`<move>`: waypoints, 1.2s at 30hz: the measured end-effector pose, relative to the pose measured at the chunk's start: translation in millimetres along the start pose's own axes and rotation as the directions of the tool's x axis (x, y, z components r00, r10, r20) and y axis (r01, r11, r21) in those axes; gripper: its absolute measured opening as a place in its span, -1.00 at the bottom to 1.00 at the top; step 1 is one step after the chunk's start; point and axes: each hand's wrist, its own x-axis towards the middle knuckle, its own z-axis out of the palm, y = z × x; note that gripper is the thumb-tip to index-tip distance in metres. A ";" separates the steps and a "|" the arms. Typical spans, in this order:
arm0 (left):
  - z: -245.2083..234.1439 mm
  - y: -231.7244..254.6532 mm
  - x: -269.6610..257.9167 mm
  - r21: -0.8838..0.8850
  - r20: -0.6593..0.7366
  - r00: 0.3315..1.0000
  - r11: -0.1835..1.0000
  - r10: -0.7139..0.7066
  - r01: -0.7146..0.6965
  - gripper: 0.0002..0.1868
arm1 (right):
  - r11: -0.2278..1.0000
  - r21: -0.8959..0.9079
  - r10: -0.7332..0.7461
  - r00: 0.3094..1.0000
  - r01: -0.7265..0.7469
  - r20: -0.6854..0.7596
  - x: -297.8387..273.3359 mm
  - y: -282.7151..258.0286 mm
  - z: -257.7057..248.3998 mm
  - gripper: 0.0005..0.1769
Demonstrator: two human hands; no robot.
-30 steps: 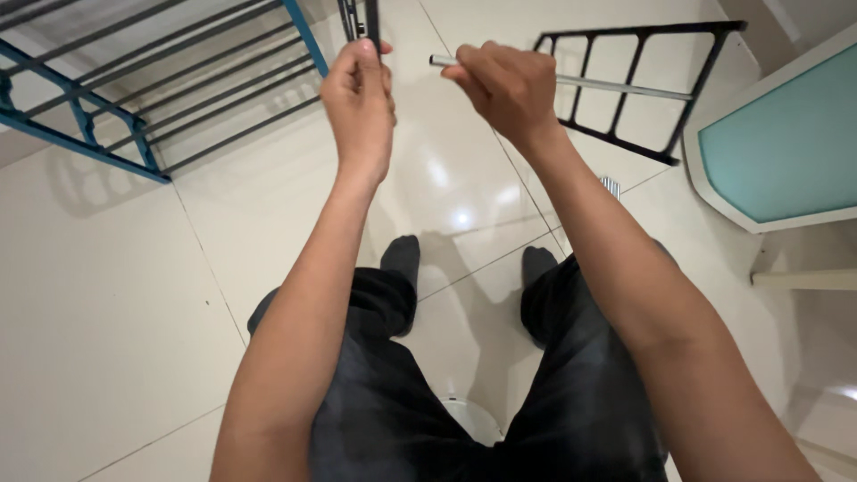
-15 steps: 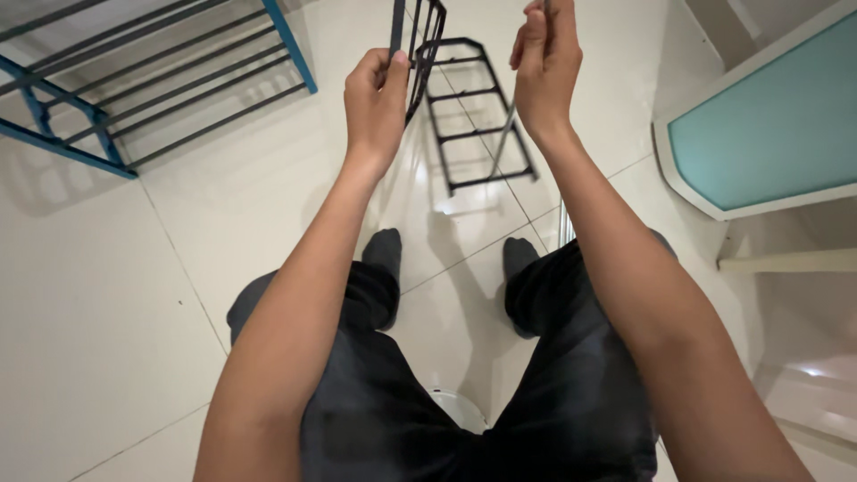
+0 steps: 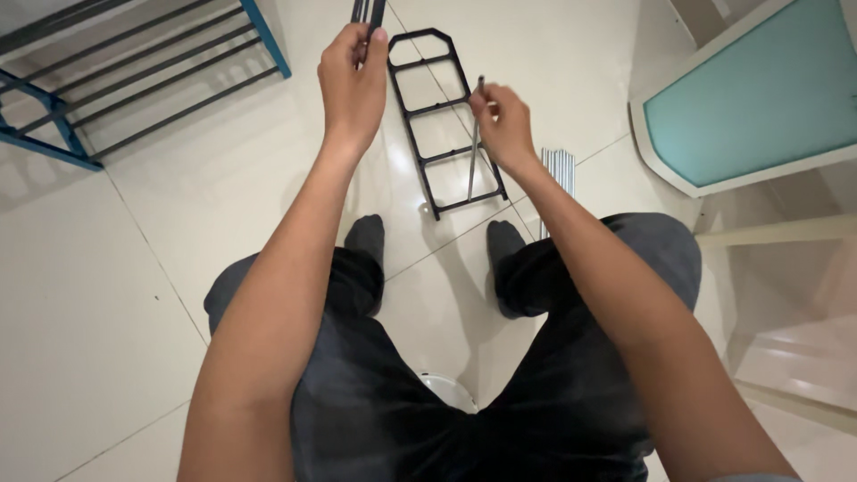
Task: The person assembles a metal rack by inserting silver rods into black side frames while sitting on the floor. They repeatedly pick up rods, align them with the frame slots, and push them into place, occasionally adjusting the frame orientation.
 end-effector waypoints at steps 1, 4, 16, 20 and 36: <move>0.7 0.9 -1.4 -0.023 0.001 1.000 1.000 0.019 -0.019 -0.75 | 0.999 -0.040 0.002 1.000 -0.002 0.010 -7.4 1.2 1.4 -0.79; 6.9 4.0 -4.9 -0.076 0.009 0.999 0.996 0.037 -0.036 -0.75 | 0.985 -0.049 0.164 0.986 -0.162 0.039 -15.6 2.6 -1.8 -0.77; 38.8 19.2 -8.1 -0.164 0.093 0.993 0.985 0.077 -0.061 -0.82 | 0.969 -0.127 0.210 0.977 -0.212 -0.032 -24.2 9.5 -33.6 -0.81; 53.8 31.2 -9.4 -0.237 0.144 0.989 0.971 0.046 -0.011 -0.89 | 0.966 -0.138 0.214 0.976 -0.217 -0.040 -27.5 11.3 -38.4 -0.80; 110.3 78.4 -30.5 -0.084 0.127 0.894 0.903 0.430 -0.422 -0.87 | 0.970 -0.036 0.234 0.968 -0.239 -0.095 -20.2 -38.6 -95.1 -0.54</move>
